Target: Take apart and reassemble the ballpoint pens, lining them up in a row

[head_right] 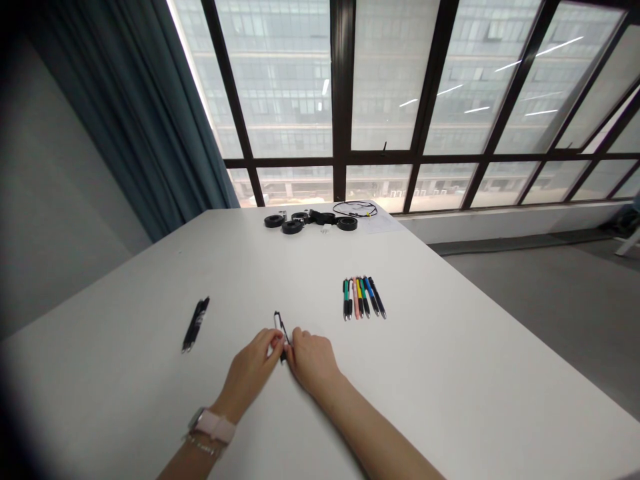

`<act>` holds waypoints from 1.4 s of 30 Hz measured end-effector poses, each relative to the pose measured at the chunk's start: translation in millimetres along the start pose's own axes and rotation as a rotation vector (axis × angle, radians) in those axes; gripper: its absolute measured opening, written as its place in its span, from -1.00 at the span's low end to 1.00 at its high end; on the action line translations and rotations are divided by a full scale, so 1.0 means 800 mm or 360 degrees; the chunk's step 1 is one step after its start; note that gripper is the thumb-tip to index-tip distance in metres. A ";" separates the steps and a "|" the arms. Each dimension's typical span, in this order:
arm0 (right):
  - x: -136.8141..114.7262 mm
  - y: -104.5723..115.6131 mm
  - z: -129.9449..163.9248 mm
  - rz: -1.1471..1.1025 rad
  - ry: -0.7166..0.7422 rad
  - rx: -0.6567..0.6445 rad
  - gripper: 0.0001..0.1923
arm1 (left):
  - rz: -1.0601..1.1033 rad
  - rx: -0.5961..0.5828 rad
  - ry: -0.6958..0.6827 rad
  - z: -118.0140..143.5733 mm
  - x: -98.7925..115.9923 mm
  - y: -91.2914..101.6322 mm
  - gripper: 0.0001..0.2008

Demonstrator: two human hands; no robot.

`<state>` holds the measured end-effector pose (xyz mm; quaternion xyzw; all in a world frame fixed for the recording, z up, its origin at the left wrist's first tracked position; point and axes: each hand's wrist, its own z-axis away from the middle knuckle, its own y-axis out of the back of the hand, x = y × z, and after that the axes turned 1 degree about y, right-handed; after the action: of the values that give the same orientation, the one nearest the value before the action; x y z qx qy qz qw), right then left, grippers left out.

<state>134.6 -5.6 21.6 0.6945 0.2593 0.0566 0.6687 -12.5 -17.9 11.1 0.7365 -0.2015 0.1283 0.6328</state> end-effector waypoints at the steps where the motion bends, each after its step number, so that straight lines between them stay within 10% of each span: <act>1: 0.000 0.000 0.000 -0.0013 -0.0002 0.0001 -0.83 | 0.0007 0.0005 -0.0007 0.000 -0.001 0.000 -0.77; 42: 0.030 -0.020 -0.007 -0.0573 -0.0002 0.0346 -0.79 | -0.0251 0.0064 -0.0067 0.002 -0.004 -0.008 -0.70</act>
<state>148.2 9.6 0.6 0.7051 0.3835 -0.0926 0.5892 -12.3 -17.9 3.5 0.7653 -0.1533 0.0666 0.6216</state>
